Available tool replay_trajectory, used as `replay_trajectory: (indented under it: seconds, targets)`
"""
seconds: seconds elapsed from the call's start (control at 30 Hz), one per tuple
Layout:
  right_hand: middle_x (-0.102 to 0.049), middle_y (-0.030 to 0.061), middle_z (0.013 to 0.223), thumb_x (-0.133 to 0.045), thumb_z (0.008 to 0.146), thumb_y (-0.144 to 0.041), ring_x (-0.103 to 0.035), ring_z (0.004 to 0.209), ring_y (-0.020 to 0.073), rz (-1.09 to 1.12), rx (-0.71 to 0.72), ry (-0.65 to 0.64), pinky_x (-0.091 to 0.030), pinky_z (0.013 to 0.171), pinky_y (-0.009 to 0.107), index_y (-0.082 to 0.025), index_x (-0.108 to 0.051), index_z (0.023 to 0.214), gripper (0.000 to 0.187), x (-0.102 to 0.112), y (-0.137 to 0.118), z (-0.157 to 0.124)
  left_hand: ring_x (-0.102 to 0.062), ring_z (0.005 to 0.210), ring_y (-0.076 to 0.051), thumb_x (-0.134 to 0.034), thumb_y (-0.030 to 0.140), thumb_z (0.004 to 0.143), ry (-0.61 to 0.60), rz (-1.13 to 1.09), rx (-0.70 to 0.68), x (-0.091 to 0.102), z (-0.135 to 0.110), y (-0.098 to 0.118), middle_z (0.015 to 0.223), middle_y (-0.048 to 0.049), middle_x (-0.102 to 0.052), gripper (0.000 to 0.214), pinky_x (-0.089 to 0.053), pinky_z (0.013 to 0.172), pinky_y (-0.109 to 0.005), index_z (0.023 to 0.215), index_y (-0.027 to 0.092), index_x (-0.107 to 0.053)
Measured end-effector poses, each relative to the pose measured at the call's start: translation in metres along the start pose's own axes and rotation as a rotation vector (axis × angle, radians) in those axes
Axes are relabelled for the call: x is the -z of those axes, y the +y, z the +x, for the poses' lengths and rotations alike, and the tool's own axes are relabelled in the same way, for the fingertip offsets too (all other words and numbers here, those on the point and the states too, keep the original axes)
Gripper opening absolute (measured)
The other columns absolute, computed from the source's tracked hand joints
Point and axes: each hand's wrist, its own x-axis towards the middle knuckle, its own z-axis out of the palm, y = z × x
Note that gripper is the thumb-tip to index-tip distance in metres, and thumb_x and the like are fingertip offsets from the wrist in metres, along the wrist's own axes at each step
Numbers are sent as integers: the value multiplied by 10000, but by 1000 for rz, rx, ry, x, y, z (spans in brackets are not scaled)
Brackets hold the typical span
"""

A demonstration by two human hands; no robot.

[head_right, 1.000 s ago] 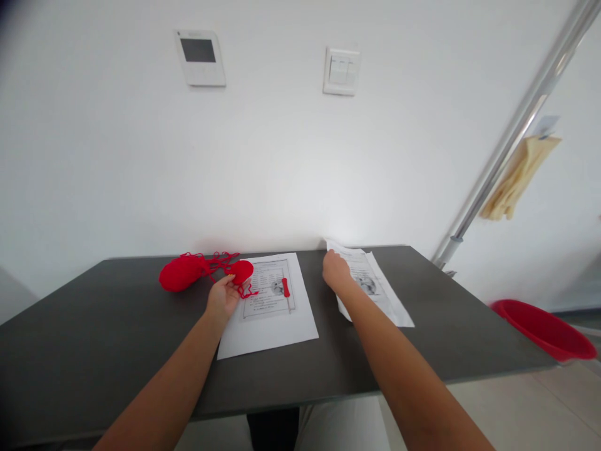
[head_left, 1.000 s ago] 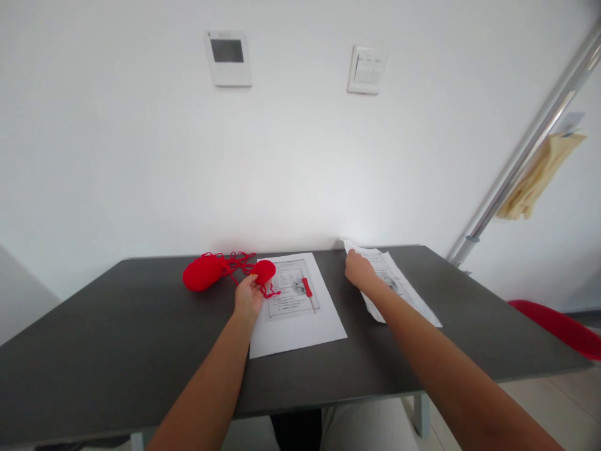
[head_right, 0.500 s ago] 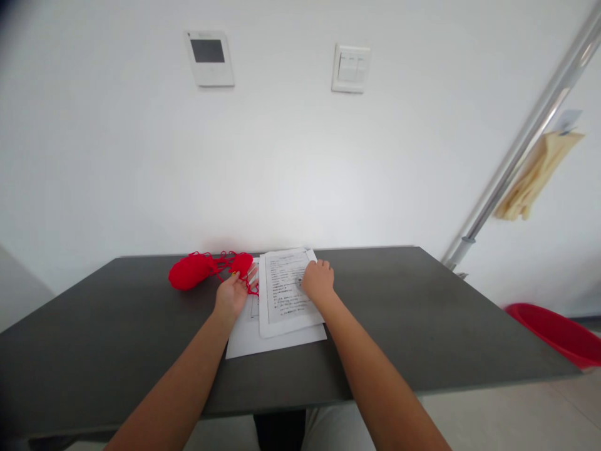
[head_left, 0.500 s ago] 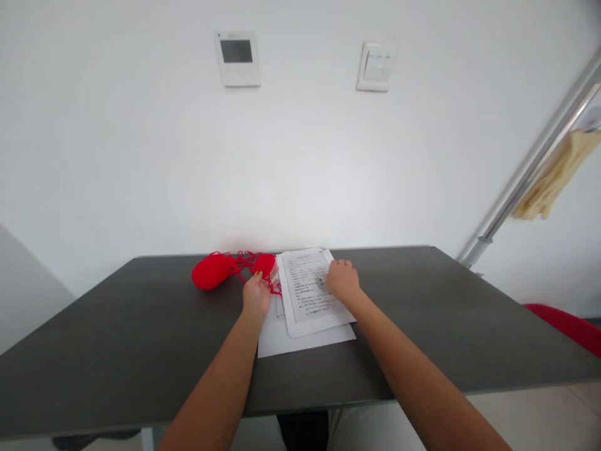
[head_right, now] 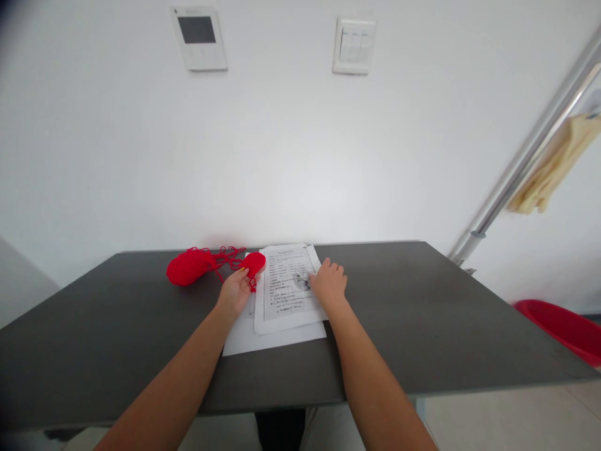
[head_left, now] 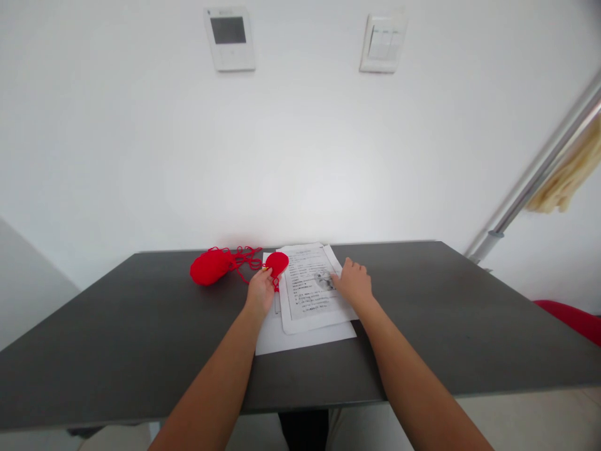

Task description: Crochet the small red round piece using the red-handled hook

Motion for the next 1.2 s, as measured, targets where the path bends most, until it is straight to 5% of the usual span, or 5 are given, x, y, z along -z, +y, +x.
replay_trajectory:
  seconds: [0.3, 0.43, 0.63, 0.83, 1.2]
  targets:
    - [-572, 228, 1091, -592, 804, -417, -551, 1052, 319, 6, -4, -95, -434, 843, 375, -50, -551, 1080, 462, -1, -4, 2, -685, 755, -193, -537, 7, 715, 29, 29, -22, -2, -1, -1, 693, -60, -683, 133, -512, 720, -299, 703, 128, -591]
    - [-527, 277, 1164, -610, 805, -382, -462, 1149, 378, 0, -10, -71, -407, 881, 445, -17, -519, 1131, 498, 2, -9, -1, -675, 698, -181, -549, -4, 702, 45, 40, -32, -3, -1, -1, 660, -48, -670, 140, -505, 707, -301, 675, 131, -577]
    - [-526, 297, 1156, -633, 777, -339, -583, 1013, 348, 77, -15, -129, -452, 805, 394, 6, -485, 1173, 545, 2, -8, 3, -654, 648, -155, -562, -8, 692, 61, 48, -54, -2, 1, -3, 658, -36, -654, 144, -488, 690, -282, 650, 130, -568]
    - [-634, 202, 1026, -614, 768, -290, -606, 993, 310, 267, 15, -136, -447, 807, 359, -57, -568, 1083, 395, -2, 5, 9, -661, 681, -165, -569, 16, 698, 30, 36, -74, -5, -3, -1, 662, -28, -647, 126, -495, 732, -312, 662, 137, -561]
    - [-719, 55, 883, -389, 824, -164, -636, 864, 203, 734, 385, -217, -471, 784, 290, -121, -677, 1061, 375, -4, -10, -5, -679, 826, -217, -561, 51, 693, 27, 22, -84, -1, -2, 1, 742, -57, -683, 102, -503, 783, -344, 729, 142, -592]
